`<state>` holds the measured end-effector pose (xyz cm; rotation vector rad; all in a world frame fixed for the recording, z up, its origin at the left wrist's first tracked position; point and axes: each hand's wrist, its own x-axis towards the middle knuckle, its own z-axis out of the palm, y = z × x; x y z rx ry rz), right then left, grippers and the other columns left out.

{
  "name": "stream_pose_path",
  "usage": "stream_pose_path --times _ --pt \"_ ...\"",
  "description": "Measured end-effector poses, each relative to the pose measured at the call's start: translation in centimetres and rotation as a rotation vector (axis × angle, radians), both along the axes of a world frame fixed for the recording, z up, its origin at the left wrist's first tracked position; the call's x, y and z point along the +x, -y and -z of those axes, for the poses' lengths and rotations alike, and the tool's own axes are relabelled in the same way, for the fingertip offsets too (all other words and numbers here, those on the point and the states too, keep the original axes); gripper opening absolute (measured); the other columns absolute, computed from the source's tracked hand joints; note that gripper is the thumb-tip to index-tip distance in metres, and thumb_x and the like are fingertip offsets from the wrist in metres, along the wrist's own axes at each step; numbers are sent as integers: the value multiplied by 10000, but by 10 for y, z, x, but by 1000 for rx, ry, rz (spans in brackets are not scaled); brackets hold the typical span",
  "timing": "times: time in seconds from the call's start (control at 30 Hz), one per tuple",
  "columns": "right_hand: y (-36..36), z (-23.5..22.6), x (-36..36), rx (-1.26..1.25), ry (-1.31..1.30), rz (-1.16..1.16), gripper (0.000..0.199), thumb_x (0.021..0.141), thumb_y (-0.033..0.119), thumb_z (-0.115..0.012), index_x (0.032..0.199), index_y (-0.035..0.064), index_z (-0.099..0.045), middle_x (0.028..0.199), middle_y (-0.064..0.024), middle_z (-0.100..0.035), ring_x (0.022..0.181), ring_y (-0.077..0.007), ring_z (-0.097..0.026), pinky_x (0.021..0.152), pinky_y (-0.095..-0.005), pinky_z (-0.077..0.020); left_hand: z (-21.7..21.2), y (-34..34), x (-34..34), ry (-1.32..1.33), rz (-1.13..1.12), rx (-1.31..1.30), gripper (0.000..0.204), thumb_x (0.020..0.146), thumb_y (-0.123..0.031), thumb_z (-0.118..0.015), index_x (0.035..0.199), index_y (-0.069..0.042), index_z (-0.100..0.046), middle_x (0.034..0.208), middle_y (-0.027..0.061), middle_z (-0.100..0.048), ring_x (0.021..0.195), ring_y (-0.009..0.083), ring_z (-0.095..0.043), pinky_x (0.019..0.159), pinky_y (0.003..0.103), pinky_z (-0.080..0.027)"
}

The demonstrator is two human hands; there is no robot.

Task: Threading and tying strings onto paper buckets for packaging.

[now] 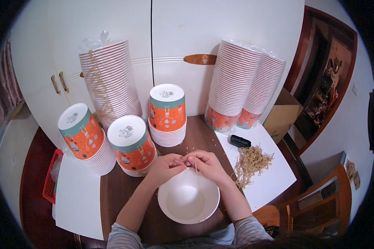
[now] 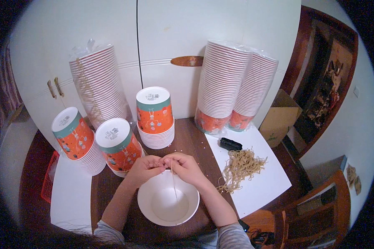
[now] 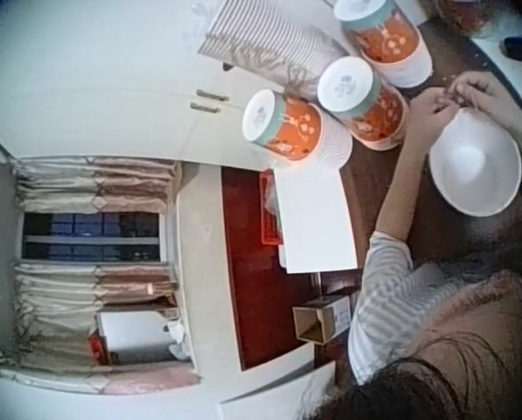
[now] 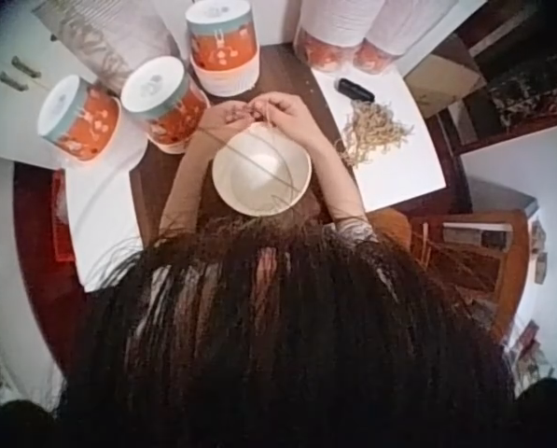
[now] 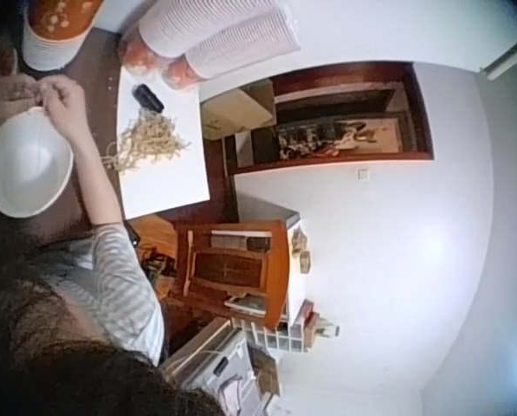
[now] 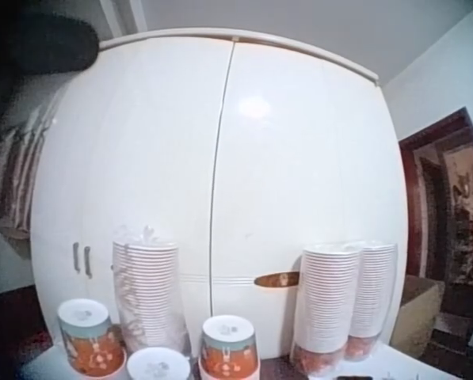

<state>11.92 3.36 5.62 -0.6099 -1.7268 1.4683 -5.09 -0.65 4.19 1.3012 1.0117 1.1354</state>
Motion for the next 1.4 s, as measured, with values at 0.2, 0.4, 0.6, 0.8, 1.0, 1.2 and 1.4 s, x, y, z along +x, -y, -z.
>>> stream_pose_path --times 0.2,0.4,0.6,0.8,1.0,1.2,1.4 --pt "3 -6 1 161 94 -34 158 863 92 -500 918 8 -622 834 -46 -604 736 -79 -536 639 -212 -419 -12 6 2 -88 8 -14 166 779 -82 -615 918 5 -589 763 2 -603 684 36 -544 602 185 -437" --pt "0 0 1 282 77 30 143 823 124 -560 902 27 -629 716 -28 -547 623 -76 -483 572 -217 -392 -5 5 -1 -180 -2 74 157 788 -110 -614 892 7 -598 736 -11 -598 644 28 -516 570 182 -422" --pt "-9 10 0 321 115 165 141 787 105 -595 905 36 -629 672 -8 -525 571 -65 -457 549 -219 -390 -6 2 -7 -79 87 32 112 815 -107 -574 871 -10 -582 750 -6 -589 688 32 -518 608 182 -422" --pt "-5 3 3 79 138 -21 140 789 119 -610 901 37 -630 680 8 -593 612 -26 -506 552 -202 -421 -4 -1 -12 -22 125 53 84 820 -73 -541 869 -6 -553 785 19 -598 733 62 -545 661 192 -430" --pt "-5 4 6 132 244 24 100 774 94 -612 848 30 -628 682 -2 -596 612 -41 -523 556 -206 -432 -3 -2 -10 45 86 8 56 806 -48 -528 845 -8 -536 771 34 -603 721 70 -557 644 195 -439" --pt "-2 -3 9 230 265 -55 65 762 31 -594 820 15 -618 725 -2 -566 658 -59 -526 575 -199 -422 -9 -1 -12 -14 54 5 52 801 -44 -558 818 -11 -522 741 57 -617 667 95 -585 584 216 -464" --pt "0 -8 7 561 365 -112 83 710 46 -625 791 27 -622 710 -40 -563 613 -121 -534 555 -238 -421 -9 1 -15 -81 55 34 81 778 -45 -593 808 -8 -527 743 56 -617 658 81 -578 563 202 -455"
